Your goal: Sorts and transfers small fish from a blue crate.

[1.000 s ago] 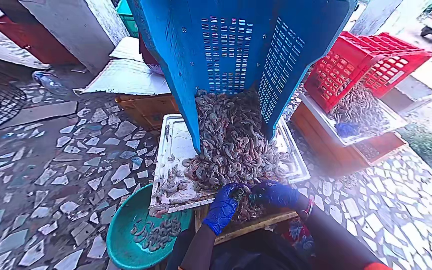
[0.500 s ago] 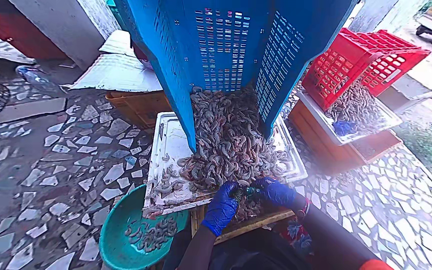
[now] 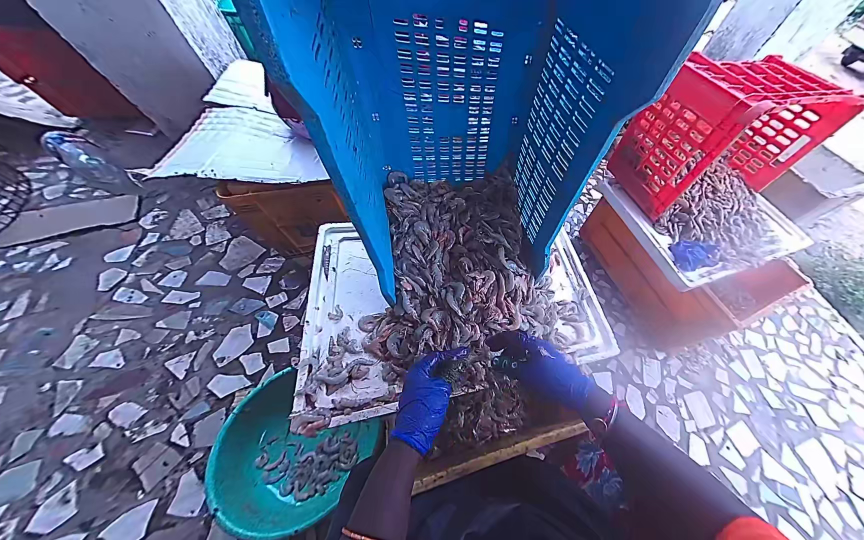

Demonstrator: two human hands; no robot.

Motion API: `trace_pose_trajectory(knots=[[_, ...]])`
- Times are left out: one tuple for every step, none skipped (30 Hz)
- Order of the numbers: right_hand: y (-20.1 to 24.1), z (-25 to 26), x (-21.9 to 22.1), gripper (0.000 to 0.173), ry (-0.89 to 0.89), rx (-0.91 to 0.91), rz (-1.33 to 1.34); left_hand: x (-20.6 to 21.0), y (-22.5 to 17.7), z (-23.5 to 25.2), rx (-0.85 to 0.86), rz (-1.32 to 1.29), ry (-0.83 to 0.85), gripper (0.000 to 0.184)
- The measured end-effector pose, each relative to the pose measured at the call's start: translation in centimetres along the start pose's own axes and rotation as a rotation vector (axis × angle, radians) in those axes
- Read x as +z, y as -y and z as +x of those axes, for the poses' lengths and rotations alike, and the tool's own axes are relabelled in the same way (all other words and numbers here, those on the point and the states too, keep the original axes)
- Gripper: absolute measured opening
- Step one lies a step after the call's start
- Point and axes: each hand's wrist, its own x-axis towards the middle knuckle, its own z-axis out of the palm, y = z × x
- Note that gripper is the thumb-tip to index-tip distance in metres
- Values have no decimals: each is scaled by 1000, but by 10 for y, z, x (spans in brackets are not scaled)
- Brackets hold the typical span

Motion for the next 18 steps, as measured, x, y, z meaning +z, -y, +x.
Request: trace_pose_trajectory(knots=[[6, 1, 1, 42, 2, -26, -50, 3, -6, -3, 19, 74, 19, 30], [9, 2, 5, 42, 4, -61, -164, 8, -11, -7, 28, 139, 19, 29], [8, 3, 11, 38, -19, -122, -294, 12, -14, -10, 24, 187, 9, 27], [1, 3, 20, 33, -80, -201, -420, 14, -17, -13, 9, 219, -1, 29], [-6, 4, 28, 29, -160, -287, -529, 15, -19, -14, -5, 230, -8, 31], [-11, 5, 33, 25, -244, -379, -614, 14, -20, -15, -7, 209, -18, 32], [-14, 6, 36, 21, -307, -450, -669, 14, -20, -16, 10, 154, -30, 31], [-15, 8, 38, 18, -357, -500, -691, 13, -20, -16, 35, 75, -43, 28], [-15, 9, 40, 15, -409, -535, -678, 14, -19, -16, 56, -12, -51, 26], [-15, 9, 42, 15, -450, -544, -632, 15, -19, -16, 54, -104, -56, 24], [-13, 8, 43, 17, -482, -526, -544, 16, -20, -16, 21, -215, -72, 23], [-9, 6, 44, 21, -499, -481, -423, 18, -21, -16, -33, -342, -101, 22], [-3, 3, 43, 24, -481, -403, -283, 18, -23, -16, -95, -463, -127, 23], [3, -1, 39, 28, -436, -320, -162, 16, -25, -17, -138, -557, -157, 24], [7, -4, 34, 30, -371, -252, -104, 11, -24, -17, -148, -602, -188, 26], [8, -6, 27, 32, -291, -184, -139, 0, -25, -18, -126, -588, -211, 26], [6, -6, 22, 33, -201, -102, -277, -16, -25, -20, -80, -498, -220, 25], [3, -4, 20, 34, -105, 7, -431, -38, -24, -24, -28, -312, -219, 26]])
